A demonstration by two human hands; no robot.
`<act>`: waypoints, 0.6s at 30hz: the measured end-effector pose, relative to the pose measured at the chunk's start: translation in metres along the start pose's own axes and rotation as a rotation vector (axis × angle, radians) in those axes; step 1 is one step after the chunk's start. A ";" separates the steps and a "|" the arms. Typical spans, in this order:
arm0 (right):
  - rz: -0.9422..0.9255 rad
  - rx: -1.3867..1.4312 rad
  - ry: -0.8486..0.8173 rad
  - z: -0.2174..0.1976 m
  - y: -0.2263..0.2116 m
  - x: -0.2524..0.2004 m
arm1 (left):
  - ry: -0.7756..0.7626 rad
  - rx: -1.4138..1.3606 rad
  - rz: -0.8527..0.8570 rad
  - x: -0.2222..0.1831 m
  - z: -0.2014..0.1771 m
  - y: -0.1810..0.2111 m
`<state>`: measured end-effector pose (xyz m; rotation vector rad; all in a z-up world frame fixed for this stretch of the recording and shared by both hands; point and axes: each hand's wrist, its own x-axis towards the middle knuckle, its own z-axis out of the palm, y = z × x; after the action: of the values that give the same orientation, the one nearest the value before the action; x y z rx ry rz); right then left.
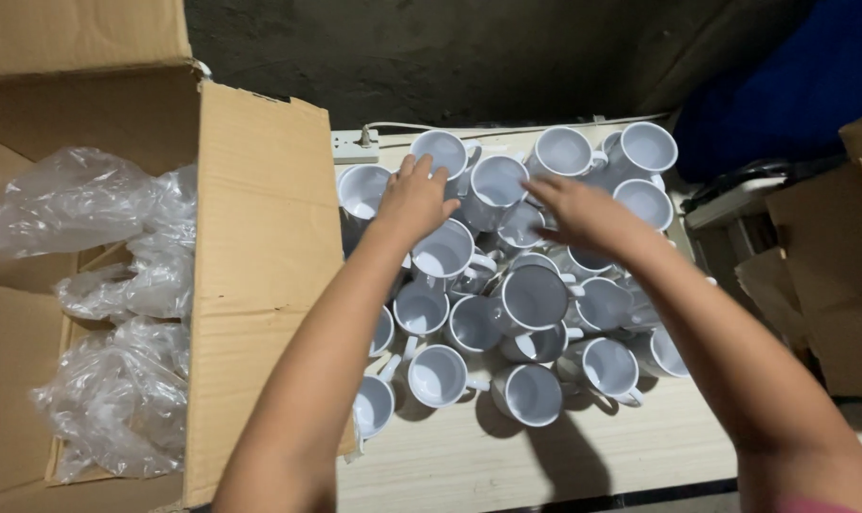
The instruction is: Unpacking white ceramic mugs from a cardboard box and arranging them on a table in a workshop.
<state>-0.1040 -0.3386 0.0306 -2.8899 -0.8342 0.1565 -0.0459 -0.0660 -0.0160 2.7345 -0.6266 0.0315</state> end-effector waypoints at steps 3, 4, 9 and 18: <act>0.300 -0.027 -0.182 0.007 -0.044 -0.037 | -0.111 -0.021 0.039 -0.014 -0.036 0.015; 0.345 -0.058 -0.234 0.009 -0.061 -0.047 | -0.212 -0.009 0.057 -0.018 -0.046 0.023; 0.328 -0.105 -0.208 0.035 -0.091 -0.061 | -0.512 0.113 0.063 -0.031 -0.051 0.046; 0.216 0.005 -0.262 0.038 -0.067 -0.056 | -0.625 0.192 0.073 -0.032 -0.012 0.031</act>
<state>-0.1914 -0.3083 0.0070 -2.9894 -0.5502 0.5682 -0.0877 -0.0752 0.0023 2.8924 -0.9217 -0.8103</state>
